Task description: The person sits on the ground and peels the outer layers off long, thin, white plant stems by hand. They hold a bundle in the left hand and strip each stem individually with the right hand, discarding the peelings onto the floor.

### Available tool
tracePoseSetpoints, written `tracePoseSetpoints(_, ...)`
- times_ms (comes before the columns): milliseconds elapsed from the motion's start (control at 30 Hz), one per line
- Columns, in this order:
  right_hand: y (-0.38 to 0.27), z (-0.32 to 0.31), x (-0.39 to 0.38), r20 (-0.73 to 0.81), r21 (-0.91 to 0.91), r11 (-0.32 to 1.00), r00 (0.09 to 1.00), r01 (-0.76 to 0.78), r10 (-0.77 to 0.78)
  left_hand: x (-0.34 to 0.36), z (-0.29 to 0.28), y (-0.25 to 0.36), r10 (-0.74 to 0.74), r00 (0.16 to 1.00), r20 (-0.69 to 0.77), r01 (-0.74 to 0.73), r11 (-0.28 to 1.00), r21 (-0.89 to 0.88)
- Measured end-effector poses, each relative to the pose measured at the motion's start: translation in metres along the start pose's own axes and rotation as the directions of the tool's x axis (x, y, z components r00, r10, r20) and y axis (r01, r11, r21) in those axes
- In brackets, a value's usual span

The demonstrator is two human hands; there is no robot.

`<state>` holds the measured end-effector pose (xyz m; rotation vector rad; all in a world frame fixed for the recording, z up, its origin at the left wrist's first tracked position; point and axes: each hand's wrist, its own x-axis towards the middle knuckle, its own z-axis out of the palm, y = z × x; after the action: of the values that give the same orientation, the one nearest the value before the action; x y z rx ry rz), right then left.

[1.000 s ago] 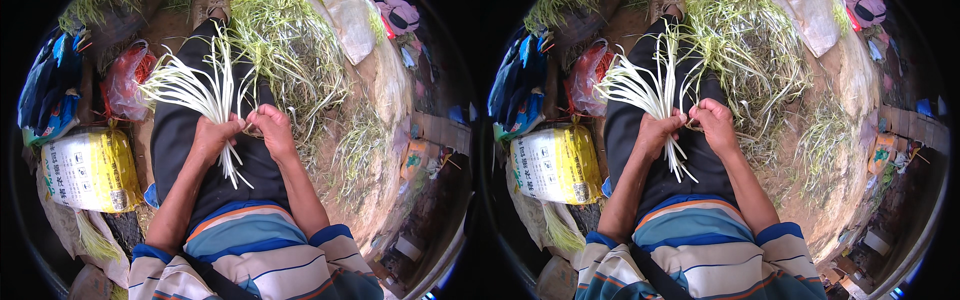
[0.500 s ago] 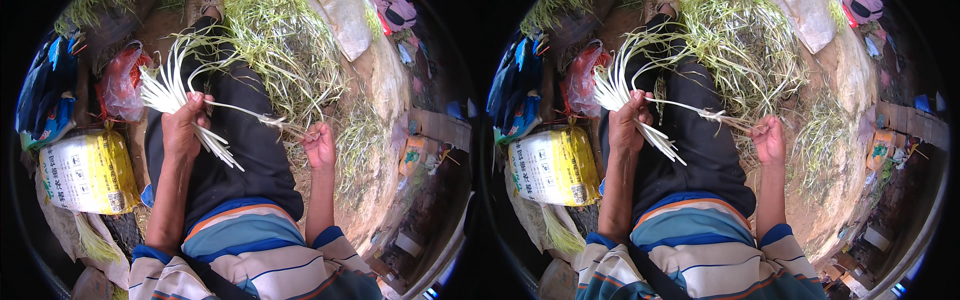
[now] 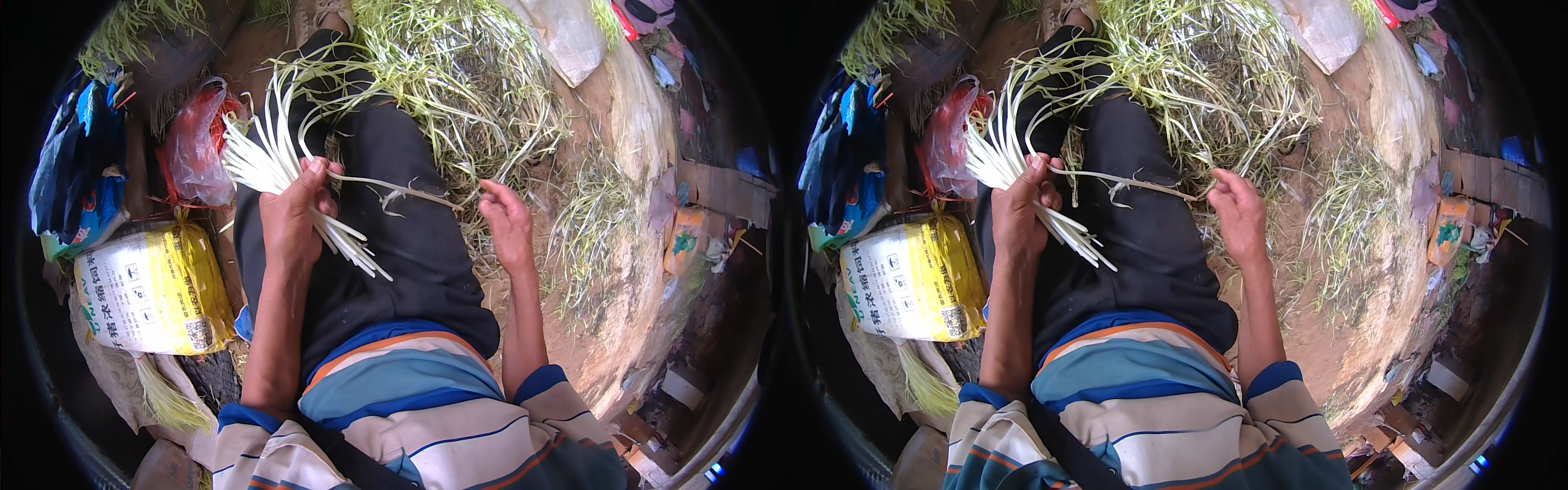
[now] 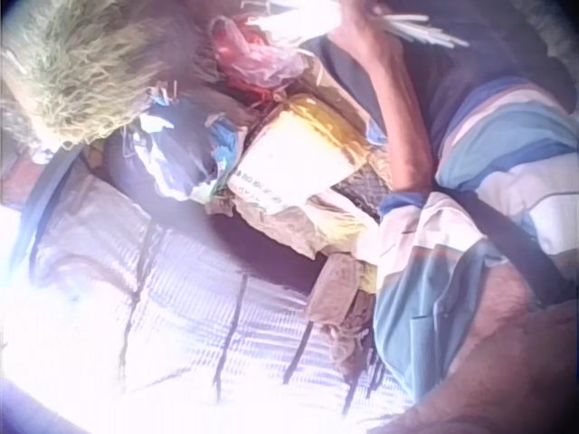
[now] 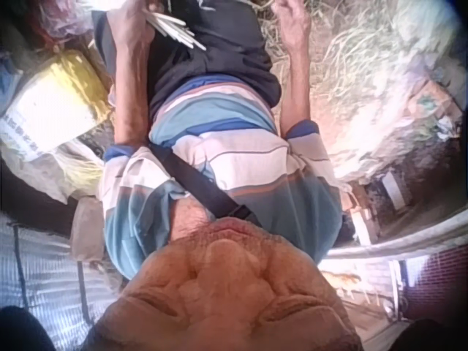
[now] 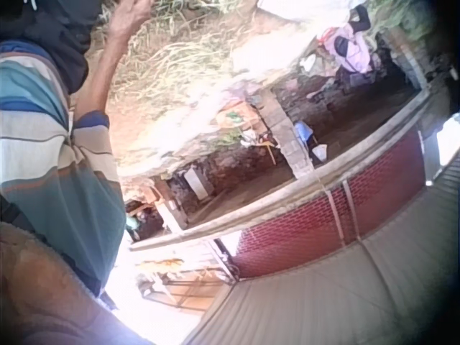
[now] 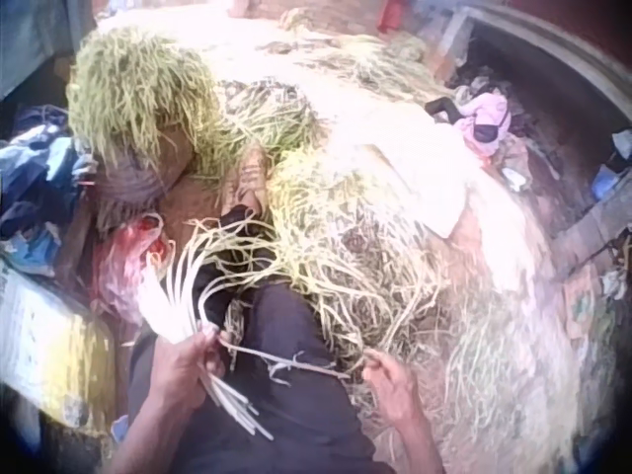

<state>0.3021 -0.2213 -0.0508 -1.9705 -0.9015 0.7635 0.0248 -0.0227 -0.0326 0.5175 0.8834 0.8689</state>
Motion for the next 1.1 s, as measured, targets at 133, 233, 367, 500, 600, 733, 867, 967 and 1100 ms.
tracePoseSetpoints(133, -0.092, 0.069, 0.019, 0.236, -0.123, 0.892, 0.886, 0.434, -0.398, -0.004, 0.003, -0.002, 0.004, 1.000, 0.006, -0.004, 1.000, 0.022)
tracePoseSetpoints(233, -0.116, 0.091, 0.022, 0.368, -0.231, 0.839, 0.843, 0.492, -0.393, -0.006, 0.000, -0.002, 0.006, 1.000, -0.008, -0.006, 1.000, 0.024)
tracePoseSetpoints(367, -0.102, 0.074, 0.016, 0.379, -0.224, 0.895, 0.881, 0.386, -0.285, -0.003, -0.006, 0.001, 0.033, 0.998, -0.047, -0.035, 0.999, -0.034)
tracePoseSetpoints(500, -0.050, 0.024, 0.004, 0.207, -0.240, 0.954, 0.970, 0.179, -0.130, 0.003, -0.006, 0.000, 0.032, 0.999, -0.024, -0.033, 0.999, -0.033)
tracePoseSetpoints(600, 0.013, -0.016, -0.011, 0.068, -0.257, 0.966, 0.998, 0.013, 0.005, 0.004, -0.005, -0.001, 0.031, 0.999, -0.043, -0.034, 0.997, -0.066)
tracePoseSetpoints(733, 0.104, -0.076, -0.026, -0.099, -0.368, 0.925, 0.993, -0.091, 0.059, 0.005, -0.007, 0.004, 0.023, 0.998, -0.050, -0.028, 0.994, -0.105)
tracePoseSetpoints(867, 0.140, -0.104, -0.038, -0.215, -0.688, 0.702, 0.976, -0.186, 0.049, 0.004, -0.007, 0.005, 0.004, 1.000, -0.017, -0.005, 0.996, -0.092)
tracePoseSetpoints(967, 0.104, -0.085, -0.030, -0.184, -0.573, 0.799, 0.978, -0.185, 0.095, 0.002, -0.006, 0.004, -0.001, 1.000, -0.006, 0.001, 0.997, -0.079)
tracePoseSetpoints(1100, 0.003, -0.013, -0.011, -0.047, -0.324, 0.946, 0.999, -0.006, -0.010, 0.001, -0.004, 0.002, 0.004, 1.000, -0.006, -0.005, 0.998, -0.055)
